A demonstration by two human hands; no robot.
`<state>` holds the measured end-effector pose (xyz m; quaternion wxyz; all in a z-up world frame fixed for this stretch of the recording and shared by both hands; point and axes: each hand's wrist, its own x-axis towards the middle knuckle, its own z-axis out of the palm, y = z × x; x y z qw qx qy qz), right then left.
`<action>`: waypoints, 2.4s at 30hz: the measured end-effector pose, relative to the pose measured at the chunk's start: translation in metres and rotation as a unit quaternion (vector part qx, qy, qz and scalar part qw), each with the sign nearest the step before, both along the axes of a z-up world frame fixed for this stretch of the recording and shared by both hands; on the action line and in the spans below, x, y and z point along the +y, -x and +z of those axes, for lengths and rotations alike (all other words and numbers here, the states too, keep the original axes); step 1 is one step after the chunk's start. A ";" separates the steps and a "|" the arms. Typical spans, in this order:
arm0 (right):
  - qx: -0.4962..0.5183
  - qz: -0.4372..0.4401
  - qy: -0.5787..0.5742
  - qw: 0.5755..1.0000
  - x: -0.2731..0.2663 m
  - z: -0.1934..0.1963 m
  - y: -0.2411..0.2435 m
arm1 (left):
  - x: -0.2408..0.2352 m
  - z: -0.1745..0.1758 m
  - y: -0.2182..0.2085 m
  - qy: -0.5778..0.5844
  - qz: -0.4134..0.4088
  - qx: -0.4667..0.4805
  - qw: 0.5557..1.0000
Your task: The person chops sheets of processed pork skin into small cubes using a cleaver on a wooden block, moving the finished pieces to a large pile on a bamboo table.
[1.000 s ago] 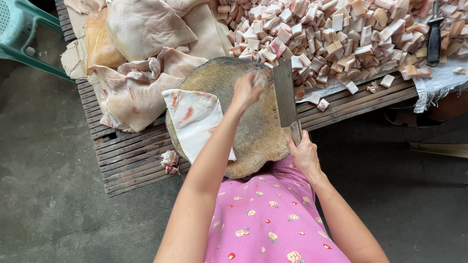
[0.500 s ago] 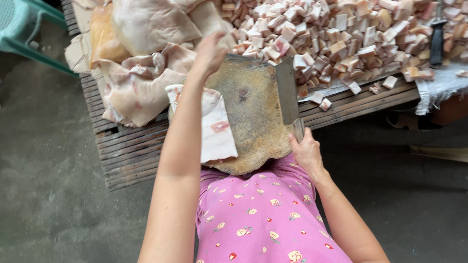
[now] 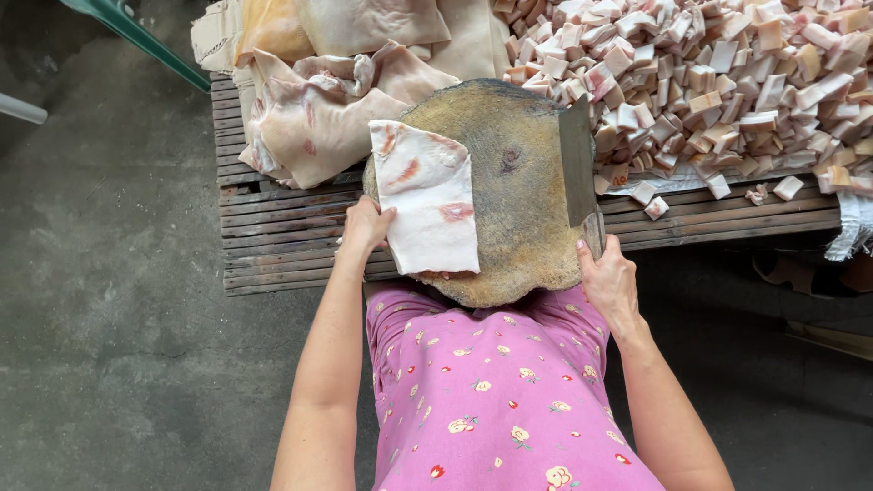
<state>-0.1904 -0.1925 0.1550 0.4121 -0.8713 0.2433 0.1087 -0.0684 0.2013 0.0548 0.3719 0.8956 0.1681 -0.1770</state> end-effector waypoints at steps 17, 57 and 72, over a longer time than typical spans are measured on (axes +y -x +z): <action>0.007 -0.002 0.026 1.000 0.002 -0.021 0.007 | -0.093 -0.002 -0.083 -0.107 -0.131 -0.190 0.967; 0.024 0.129 0.075 0.988 0.057 -0.007 -0.021 | 0.035 -0.013 0.016 0.011 0.006 -0.244 0.970; 0.049 0.082 0.005 0.995 0.063 0.001 -0.020 | 0.068 -0.039 0.031 0.374 0.164 0.002 0.913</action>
